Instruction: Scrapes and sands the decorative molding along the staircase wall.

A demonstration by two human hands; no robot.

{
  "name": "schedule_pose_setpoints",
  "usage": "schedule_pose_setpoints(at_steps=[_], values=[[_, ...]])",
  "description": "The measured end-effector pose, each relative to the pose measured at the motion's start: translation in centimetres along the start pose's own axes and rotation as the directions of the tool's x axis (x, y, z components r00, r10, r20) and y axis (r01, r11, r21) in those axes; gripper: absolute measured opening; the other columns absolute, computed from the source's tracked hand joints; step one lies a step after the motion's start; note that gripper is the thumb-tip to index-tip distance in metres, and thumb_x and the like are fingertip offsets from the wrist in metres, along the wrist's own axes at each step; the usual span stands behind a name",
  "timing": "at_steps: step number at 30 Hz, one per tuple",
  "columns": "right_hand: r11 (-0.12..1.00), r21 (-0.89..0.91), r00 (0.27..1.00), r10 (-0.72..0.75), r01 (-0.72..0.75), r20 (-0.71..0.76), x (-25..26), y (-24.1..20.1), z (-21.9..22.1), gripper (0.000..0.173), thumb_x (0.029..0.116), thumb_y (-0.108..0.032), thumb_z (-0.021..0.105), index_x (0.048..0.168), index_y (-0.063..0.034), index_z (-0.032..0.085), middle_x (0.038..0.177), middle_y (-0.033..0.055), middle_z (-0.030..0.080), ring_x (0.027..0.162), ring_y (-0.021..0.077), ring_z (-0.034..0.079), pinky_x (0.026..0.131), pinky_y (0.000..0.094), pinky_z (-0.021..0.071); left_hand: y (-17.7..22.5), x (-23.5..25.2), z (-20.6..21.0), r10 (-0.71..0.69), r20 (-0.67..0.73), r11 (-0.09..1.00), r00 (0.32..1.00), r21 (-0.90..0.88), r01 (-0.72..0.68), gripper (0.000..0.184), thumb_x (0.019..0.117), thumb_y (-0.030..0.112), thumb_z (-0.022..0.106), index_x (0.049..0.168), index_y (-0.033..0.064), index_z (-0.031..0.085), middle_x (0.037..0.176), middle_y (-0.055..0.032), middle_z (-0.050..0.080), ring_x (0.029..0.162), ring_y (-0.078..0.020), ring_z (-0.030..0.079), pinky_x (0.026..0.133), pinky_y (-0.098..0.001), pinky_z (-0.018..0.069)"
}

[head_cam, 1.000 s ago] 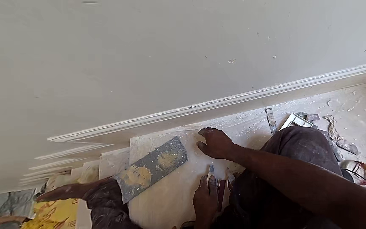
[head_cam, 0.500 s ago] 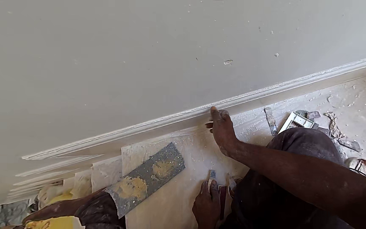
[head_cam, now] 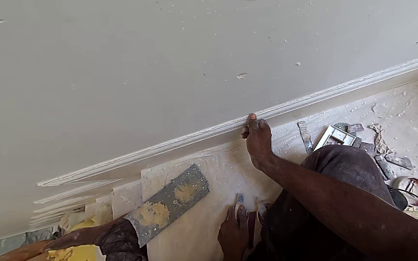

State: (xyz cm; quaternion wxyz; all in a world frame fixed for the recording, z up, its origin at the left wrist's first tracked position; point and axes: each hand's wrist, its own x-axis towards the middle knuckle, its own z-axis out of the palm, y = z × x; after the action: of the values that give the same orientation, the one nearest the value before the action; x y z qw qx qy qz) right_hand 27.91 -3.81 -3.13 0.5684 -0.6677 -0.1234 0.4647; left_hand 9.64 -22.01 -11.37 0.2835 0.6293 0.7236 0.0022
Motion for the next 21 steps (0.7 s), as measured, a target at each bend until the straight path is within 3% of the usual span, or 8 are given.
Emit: schedule_pose_setpoints(at_steps=[10, 14, 18, 21], values=[[0.999, -0.037, 0.999, -0.035, 0.036, 0.024, 0.2, 0.4, 0.0, 0.038, 0.1134, -0.036, 0.038, 0.106, -0.003, 0.054, 0.082, 0.0087, 0.058, 0.072, 0.0185, 0.062, 0.072, 0.0361, 0.0545, -0.1, 0.0, 0.3, 0.01, -0.03, 1.0, 0.999, 0.015, -0.009, 0.052, 0.1057, 0.047, 0.04, 0.111, 0.0056, 0.07, 0.085, -0.0135, 0.071, 0.079, -0.0349, 0.071, 0.065, -0.0578, 0.0526], [0.988, -0.023, 0.988, -0.151, 0.152, 0.031, 0.2, 2.4, 0.2, 0.031, 0.1143, -0.027, 0.034, 0.107, -0.004, 0.052, 0.083, 0.0069, 0.06, 0.074, 0.0167, 0.063, 0.072, 0.0356, 0.0549, -0.2, 0.0, 0.3, 0.009, -0.022, 0.999, 1.0, 0.034, -0.008, 0.054, 0.1063, 0.048, 0.038, 0.114, 0.006, 0.07, 0.09, -0.0137, 0.073, 0.084, -0.0345, 0.072, 0.068, -0.0574, 0.0534], [0.992, -0.06, 0.993, -0.112, 0.115, 0.046, -0.2, 2.1, 0.4, 0.033, 0.1147, -0.031, 0.031, 0.112, -0.0044, 0.05, 0.087, 0.0087, 0.059, 0.077, 0.0198, 0.063, 0.074, 0.0405, 0.054, -0.2, 0.0, 0.2, 0.018, -0.014, 0.999, 1.0, 0.037, -0.017, 0.055, 0.1071, 0.047, 0.039, 0.122, 0.0044, 0.07, 0.097, -0.0173, 0.075, 0.088, -0.0381, 0.073, 0.073, -0.061, 0.0546], [0.996, -0.042, 0.996, -0.08, 0.081, 0.029, -0.2, 1.6, 0.5, 0.035, 0.1145, -0.035, 0.032, 0.111, -0.0049, 0.05, 0.085, 0.0085, 0.061, 0.077, 0.0198, 0.064, 0.074, 0.0397, 0.0546, -0.1, 0.1, 0.1, 0.007, -0.011, 0.998, 1.0, 0.055, -0.007, 0.053, 0.1073, 0.047, 0.039, 0.119, 0.0057, 0.07, 0.092, -0.0151, 0.074, 0.084, -0.0361, 0.072, 0.07, -0.059, 0.0543]])
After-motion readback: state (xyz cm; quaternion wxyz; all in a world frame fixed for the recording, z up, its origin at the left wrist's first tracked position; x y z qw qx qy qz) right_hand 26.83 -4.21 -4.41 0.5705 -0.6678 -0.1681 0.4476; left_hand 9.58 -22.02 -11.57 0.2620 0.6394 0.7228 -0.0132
